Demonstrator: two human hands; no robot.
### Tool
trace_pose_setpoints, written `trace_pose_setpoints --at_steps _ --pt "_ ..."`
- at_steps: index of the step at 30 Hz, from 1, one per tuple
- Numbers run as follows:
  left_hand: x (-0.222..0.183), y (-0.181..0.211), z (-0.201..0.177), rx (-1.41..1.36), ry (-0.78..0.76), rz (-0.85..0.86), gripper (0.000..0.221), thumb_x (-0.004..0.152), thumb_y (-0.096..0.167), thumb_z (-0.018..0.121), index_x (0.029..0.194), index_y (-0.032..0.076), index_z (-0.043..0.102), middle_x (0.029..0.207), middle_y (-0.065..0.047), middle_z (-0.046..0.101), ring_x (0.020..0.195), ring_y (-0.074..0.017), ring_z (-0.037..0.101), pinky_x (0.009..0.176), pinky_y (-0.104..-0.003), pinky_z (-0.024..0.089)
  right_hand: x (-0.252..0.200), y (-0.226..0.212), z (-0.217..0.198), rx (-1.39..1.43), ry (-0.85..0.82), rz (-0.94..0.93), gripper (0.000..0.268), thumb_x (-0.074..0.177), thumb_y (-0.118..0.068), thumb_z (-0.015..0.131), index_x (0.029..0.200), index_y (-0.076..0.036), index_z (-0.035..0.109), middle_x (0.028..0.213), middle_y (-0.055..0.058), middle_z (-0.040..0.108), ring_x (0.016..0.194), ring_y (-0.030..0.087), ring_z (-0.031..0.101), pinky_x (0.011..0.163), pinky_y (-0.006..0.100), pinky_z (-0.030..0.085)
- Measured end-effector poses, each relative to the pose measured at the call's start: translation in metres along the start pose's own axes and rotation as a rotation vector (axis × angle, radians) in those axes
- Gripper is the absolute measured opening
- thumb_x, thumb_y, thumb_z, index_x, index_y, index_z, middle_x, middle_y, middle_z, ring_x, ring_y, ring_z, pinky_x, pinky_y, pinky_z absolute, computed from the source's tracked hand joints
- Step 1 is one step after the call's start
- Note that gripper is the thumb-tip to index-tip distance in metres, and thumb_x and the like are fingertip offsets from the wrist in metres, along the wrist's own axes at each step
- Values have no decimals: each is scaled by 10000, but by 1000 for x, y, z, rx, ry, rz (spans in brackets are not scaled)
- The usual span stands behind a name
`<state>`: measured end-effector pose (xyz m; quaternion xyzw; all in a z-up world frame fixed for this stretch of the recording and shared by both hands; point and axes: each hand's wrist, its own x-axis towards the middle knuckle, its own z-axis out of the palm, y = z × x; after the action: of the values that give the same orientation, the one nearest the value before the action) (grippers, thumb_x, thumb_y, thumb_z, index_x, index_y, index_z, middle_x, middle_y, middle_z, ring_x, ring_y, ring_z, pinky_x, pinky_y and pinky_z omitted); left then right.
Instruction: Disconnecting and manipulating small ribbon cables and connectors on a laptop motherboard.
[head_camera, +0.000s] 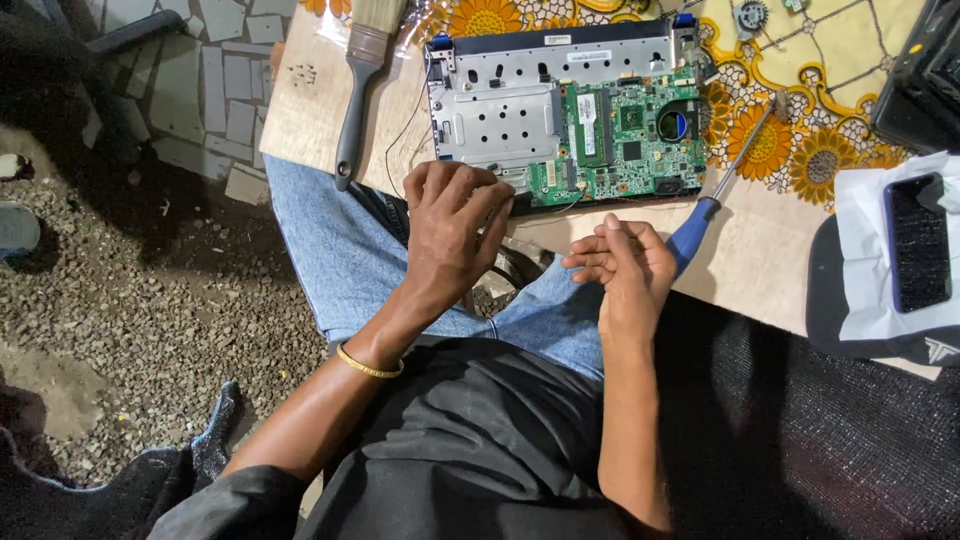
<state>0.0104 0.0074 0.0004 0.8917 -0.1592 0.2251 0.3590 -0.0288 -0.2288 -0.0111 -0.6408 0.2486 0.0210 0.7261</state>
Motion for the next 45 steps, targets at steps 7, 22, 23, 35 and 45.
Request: trace_pose_setpoints --at_steps 7,22,23,35,45 --pt "-2 -6 1 12 -58 -11 94 1019 185 789 1107 157 770 1066 -41 663 1122 -286 606 1091 -516 412 -2 10 10 -31 4 -4 273 1103 -282 747 1035 -31 664 785 234 754 613 314 809 468 286 628" --pt "11 -11 -1 81 -200 -4 148 951 158 869 1096 164 840 1033 -26 700 1089 -247 620 1125 -519 435 -3 7 13 -3 45 43 272 1072 -278 783 1036 -33 672 772 227 746 595 311 803 439 273 612" --pt "14 -12 -7 43 -244 11 142 970 136 846 1111 155 839 1034 -42 688 1086 -261 613 1109 -529 443 -3 8 12 -17 34 30 276 1073 -286 778 1036 -34 670 773 217 747 593 302 801 442 271 610" --pt "19 -21 -14 25 -348 90 146 1025 156 789 1162 188 827 1076 -28 675 1133 -256 598 1112 -521 445 -1 10 11 -38 25 12 296 1080 -301 769 1038 -26 669 774 216 744 587 299 797 441 276 611" --pt "14 -21 -13 2 -330 70 337 926 158 842 1256 137 775 1135 -69 665 1178 -296 586 1101 -525 433 -3 6 12 -32 25 9 282 1078 -291 774 1028 -32 675 773 211 750 601 305 804 445 271 610"
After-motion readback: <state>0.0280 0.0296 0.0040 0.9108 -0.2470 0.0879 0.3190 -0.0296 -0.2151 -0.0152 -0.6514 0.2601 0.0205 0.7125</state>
